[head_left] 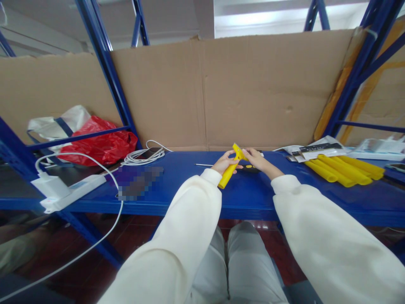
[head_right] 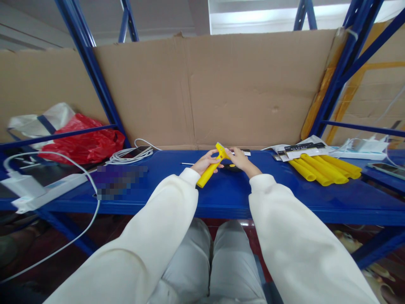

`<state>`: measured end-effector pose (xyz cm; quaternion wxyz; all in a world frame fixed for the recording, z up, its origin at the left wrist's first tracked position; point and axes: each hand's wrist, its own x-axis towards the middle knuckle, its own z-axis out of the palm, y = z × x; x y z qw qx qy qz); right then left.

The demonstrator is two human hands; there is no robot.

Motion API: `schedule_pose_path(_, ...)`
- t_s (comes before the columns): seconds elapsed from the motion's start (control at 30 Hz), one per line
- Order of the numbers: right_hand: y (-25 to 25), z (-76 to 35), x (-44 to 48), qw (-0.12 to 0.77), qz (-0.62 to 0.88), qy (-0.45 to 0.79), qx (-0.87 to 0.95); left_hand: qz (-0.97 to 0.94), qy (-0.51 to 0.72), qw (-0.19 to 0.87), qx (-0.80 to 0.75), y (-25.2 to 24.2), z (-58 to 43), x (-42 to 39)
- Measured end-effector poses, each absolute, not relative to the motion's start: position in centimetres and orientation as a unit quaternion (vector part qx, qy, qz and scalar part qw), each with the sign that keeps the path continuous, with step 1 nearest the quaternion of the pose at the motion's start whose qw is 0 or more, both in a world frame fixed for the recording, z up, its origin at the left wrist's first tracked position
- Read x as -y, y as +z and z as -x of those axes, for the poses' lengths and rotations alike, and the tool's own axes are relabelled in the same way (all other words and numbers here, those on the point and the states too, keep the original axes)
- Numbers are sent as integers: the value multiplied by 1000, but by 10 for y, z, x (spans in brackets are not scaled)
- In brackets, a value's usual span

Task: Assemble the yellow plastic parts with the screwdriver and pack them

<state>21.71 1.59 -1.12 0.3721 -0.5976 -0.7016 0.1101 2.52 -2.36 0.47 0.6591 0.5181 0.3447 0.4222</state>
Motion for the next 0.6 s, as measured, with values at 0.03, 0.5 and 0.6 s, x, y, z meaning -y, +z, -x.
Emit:
schedule_pose_path(0.03,-9,-219,-13,354,610,102,702,-507,433,654,-358,5,-25,24)
schedule_pose_path(0.5,5,-256,6,156,592,175,771,-429,490,579,-490,1,-17,16)
schedule_pose_path(0.6,9,-256,11,207,583,188,763,-426,496,578,-488,-1,-16,14)
